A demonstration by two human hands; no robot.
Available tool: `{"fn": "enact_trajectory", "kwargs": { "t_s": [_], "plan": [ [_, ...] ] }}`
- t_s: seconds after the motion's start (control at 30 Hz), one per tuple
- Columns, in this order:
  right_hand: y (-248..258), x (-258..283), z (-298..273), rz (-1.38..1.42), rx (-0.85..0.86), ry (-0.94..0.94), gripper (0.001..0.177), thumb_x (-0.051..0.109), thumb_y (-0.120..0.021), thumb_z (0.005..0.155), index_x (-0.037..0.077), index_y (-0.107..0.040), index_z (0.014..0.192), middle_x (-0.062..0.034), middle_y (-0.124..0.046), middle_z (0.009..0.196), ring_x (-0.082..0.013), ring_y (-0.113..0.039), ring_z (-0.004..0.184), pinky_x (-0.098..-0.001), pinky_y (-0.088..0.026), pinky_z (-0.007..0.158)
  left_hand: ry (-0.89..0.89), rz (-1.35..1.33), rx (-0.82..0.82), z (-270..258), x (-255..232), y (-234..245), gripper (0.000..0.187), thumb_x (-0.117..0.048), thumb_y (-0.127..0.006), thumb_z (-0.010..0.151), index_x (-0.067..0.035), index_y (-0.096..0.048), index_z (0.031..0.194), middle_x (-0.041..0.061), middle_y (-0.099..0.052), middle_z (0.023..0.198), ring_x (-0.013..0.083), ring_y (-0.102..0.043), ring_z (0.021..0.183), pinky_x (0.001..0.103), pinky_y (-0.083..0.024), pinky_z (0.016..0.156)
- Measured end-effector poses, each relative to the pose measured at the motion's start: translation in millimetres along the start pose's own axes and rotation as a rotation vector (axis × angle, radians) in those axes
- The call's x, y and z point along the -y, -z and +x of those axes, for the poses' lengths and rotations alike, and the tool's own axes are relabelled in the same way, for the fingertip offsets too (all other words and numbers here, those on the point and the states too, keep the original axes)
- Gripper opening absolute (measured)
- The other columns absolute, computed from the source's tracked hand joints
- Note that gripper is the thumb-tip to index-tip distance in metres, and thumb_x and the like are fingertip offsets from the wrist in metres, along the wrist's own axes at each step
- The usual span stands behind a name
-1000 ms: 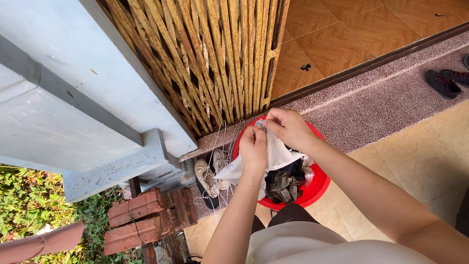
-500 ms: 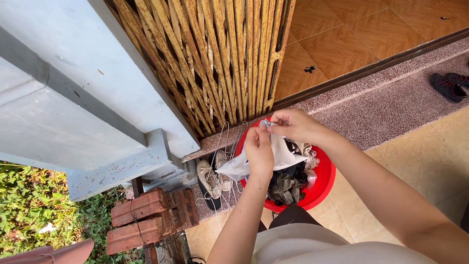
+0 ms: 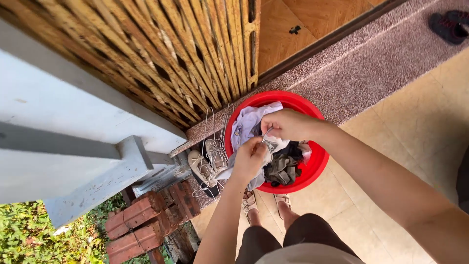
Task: The recorder is hanging wet clothes onto a clothesline using hangers from a red plastic bucket.
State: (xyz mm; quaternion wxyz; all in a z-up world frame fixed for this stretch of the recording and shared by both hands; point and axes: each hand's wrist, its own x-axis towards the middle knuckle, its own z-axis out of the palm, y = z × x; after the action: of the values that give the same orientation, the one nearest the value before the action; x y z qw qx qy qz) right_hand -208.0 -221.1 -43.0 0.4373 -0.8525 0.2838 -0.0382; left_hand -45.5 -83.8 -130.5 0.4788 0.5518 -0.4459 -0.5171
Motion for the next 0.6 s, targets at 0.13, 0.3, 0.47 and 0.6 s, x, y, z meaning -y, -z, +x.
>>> {"fn": "enact_trajectory", "kwargs": {
  "t_s": [0.13,0.3,0.47,0.6],
  "plan": [
    [-22.5,-28.3,5.0,0.033,0.028,-0.008,0.013,0.008,-0.074,0.084,0.007,-0.068,0.095,-0.0044,-0.072,0.083,-0.0139,-0.068,0.078,-0.0329,-0.054,0.068,0.099,-0.07,0.02,14.2,57.6,-9.9,0.02,-0.02,-0.063,0.101,0.0,-0.067,0.098,-0.004,-0.053,0.075,0.0072,-0.044,0.067,0.026,-0.036,0.058],
    [-66.5,-54.0,0.1,0.266,-0.435,0.084,0.021,0.016,-0.072,0.087,0.005,-0.066,0.104,-0.0044,-0.067,0.094,-0.0106,-0.064,0.074,-0.0288,-0.053,0.066,0.405,-0.434,-0.294,19.6,91.6,-11.7,0.02,-0.021,-0.068,0.097,-0.002,-0.075,0.094,-0.006,-0.064,0.078,0.0049,-0.052,0.072,0.023,-0.041,0.067],
    [-149.7,-98.7,-23.1,0.538,-0.37,-0.331,0.017,0.022,-0.074,0.093,0.005,-0.069,0.094,-0.0026,-0.068,0.076,-0.0089,-0.062,0.067,-0.0275,-0.051,0.061,0.375,-0.295,-0.4,1.1,94.6,-28.0,0.024,-0.021,-0.065,0.097,0.0,-0.078,0.094,-0.004,-0.066,0.077,0.005,-0.052,0.072,0.023,-0.042,0.067],
    [-182.6,-111.7,-35.0,0.806,-0.38,-0.316,0.019,0.023,-0.071,0.095,0.004,-0.071,0.095,-0.004,-0.066,0.076,-0.0084,-0.057,0.068,-0.0281,-0.048,0.059,0.373,-0.197,-0.409,-4.1,83.3,-39.3,0.021,-0.02,-0.06,0.098,-0.003,-0.067,0.087,-0.005,-0.064,0.074,0.0054,-0.053,0.07,0.023,-0.044,0.065]
  ]
}}
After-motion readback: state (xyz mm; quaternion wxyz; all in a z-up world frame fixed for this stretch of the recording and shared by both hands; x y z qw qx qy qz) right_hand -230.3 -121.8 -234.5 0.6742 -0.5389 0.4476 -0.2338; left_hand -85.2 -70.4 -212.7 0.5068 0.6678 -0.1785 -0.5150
